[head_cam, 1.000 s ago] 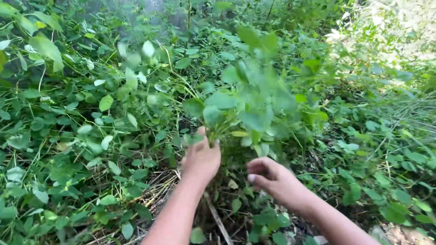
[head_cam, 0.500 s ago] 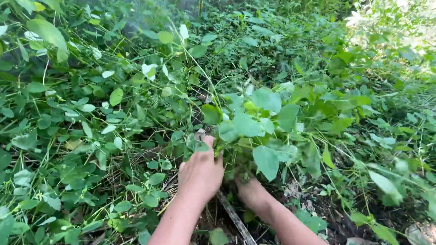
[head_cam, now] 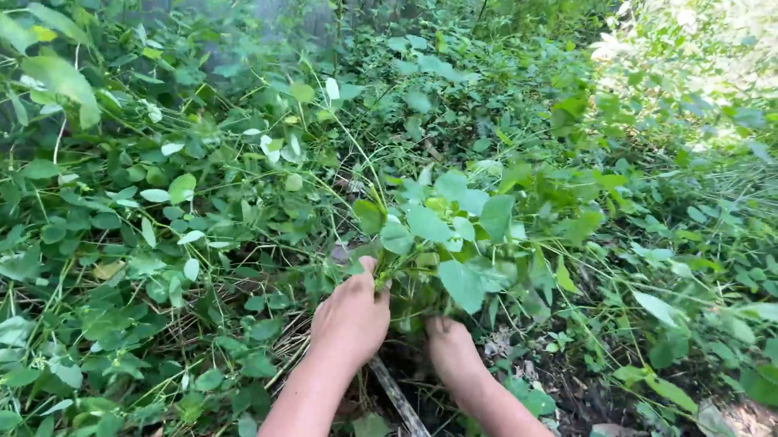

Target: Manually pulling weeds and unwanted plants from a garden plot.

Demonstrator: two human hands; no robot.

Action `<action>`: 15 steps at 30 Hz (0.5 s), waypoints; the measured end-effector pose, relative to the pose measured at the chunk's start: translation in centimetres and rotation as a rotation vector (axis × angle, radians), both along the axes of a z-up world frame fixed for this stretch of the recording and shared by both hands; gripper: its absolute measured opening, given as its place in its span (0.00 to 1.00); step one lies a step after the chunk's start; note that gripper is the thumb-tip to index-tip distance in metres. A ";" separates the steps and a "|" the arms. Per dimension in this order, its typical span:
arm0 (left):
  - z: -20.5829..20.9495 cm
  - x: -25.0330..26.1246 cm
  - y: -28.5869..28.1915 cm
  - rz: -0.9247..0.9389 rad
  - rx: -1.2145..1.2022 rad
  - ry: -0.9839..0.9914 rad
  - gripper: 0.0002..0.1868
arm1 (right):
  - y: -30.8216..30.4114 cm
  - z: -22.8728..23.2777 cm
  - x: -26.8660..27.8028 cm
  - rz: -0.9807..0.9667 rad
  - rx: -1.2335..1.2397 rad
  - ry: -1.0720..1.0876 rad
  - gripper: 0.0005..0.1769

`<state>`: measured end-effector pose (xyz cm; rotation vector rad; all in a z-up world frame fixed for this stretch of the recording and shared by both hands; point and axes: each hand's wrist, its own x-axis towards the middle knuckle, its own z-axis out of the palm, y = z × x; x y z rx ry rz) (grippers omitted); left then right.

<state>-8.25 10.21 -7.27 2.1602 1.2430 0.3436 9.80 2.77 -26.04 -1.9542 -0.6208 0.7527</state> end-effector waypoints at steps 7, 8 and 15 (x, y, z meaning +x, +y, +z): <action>1.1 2.0 -0.7 -0.015 -0.027 -0.036 0.31 | -3.8 11.0 3.1 0.059 0.049 -0.139 0.23; 0.6 2.8 -0.6 -0.057 -0.003 -0.063 0.34 | -4.2 12.1 3.6 0.053 0.094 -0.094 0.21; 3.4 6.2 -4.7 -0.231 -0.252 -0.079 0.42 | -10.0 19.9 5.3 0.134 0.196 -0.116 0.21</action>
